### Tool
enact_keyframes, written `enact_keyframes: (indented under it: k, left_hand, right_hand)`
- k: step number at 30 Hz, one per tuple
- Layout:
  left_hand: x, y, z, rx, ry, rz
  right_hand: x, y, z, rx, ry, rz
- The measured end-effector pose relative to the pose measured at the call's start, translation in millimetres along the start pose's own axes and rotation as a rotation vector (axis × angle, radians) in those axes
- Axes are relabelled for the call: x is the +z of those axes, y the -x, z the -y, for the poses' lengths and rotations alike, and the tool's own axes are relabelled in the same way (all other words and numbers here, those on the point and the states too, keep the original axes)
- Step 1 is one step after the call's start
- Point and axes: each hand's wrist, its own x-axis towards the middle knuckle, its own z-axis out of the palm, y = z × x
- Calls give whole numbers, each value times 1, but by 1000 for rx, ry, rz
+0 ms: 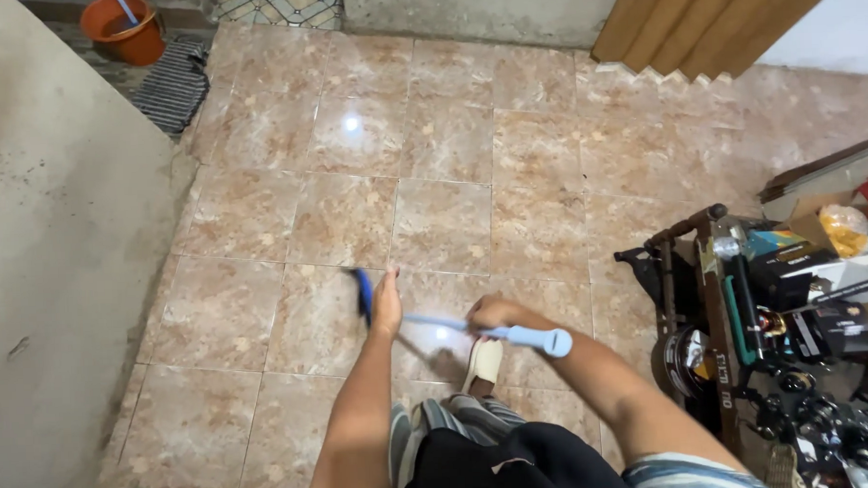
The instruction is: The recorder uses a squeegee to clean a tiled floor, moving from a hallway into a room with large speakers.
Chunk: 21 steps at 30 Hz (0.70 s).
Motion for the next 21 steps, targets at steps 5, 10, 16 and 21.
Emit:
enact_keyframes:
  k: [5, 10, 16, 21]
  left_hand:
    - [10, 16, -22, -96, 10, 37]
    - [8, 23, -30, -56, 50, 87]
    - [2, 7, -3, 12, 64, 111]
    - [12, 12, 2, -33, 9, 121]
  right_hand:
    - [-54, -18, -48, 21, -160, -82]
    - [-63, -11, -45, 16, 61, -289]
    - [-28, 19, -26, 2, 95, -361]
    - [13, 25, -17, -173, -48, -118]
